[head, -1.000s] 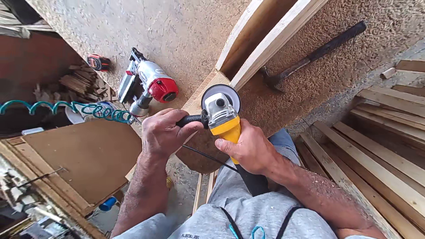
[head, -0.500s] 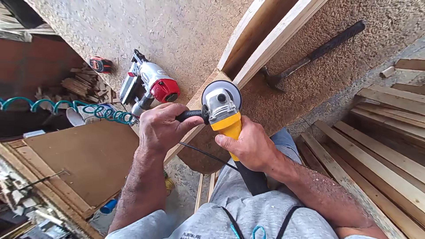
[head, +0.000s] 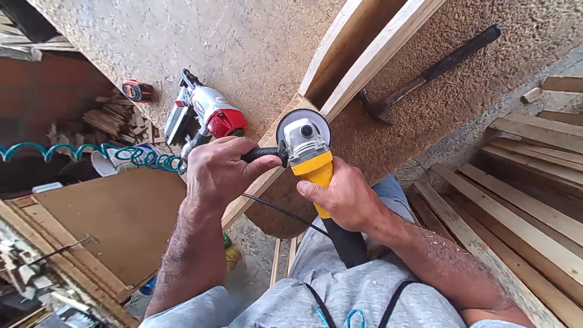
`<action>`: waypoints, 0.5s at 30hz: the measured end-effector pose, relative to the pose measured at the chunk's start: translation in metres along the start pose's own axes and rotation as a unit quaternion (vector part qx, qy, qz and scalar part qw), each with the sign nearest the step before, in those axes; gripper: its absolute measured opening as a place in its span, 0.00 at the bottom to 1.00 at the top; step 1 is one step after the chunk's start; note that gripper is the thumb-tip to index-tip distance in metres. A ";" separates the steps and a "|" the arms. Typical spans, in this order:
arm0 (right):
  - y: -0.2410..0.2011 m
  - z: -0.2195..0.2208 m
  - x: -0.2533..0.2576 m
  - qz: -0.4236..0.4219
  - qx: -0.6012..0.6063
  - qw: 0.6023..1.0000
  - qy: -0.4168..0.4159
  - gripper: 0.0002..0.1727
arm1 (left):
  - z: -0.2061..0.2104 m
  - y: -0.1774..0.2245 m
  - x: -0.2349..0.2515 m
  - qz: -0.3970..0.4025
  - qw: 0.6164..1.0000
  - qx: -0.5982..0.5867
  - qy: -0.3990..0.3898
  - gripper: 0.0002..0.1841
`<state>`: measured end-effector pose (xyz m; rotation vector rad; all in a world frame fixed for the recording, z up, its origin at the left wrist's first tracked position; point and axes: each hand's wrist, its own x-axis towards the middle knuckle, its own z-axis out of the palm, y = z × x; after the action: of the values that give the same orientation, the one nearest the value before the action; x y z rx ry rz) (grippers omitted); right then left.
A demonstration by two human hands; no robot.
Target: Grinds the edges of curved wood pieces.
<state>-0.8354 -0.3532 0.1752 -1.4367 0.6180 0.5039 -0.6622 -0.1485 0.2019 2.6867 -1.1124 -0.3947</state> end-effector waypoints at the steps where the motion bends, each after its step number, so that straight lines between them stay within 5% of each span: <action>1: 0.001 -0.001 0.001 0.001 0.000 1.000 0.000 0.34 | 0.001 0.000 0.002 0.002 1.000 0.002 -0.002 0.41; 15: 0.002 0.003 0.004 0.004 0.018 1.000 -0.007 0.33 | -0.004 -0.002 0.005 -0.005 1.000 0.013 -0.024 0.43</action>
<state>-0.8333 -0.3499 0.1710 -1.3967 0.6195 0.5066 -0.6559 -0.1506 0.2044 2.7198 -1.1252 -0.4515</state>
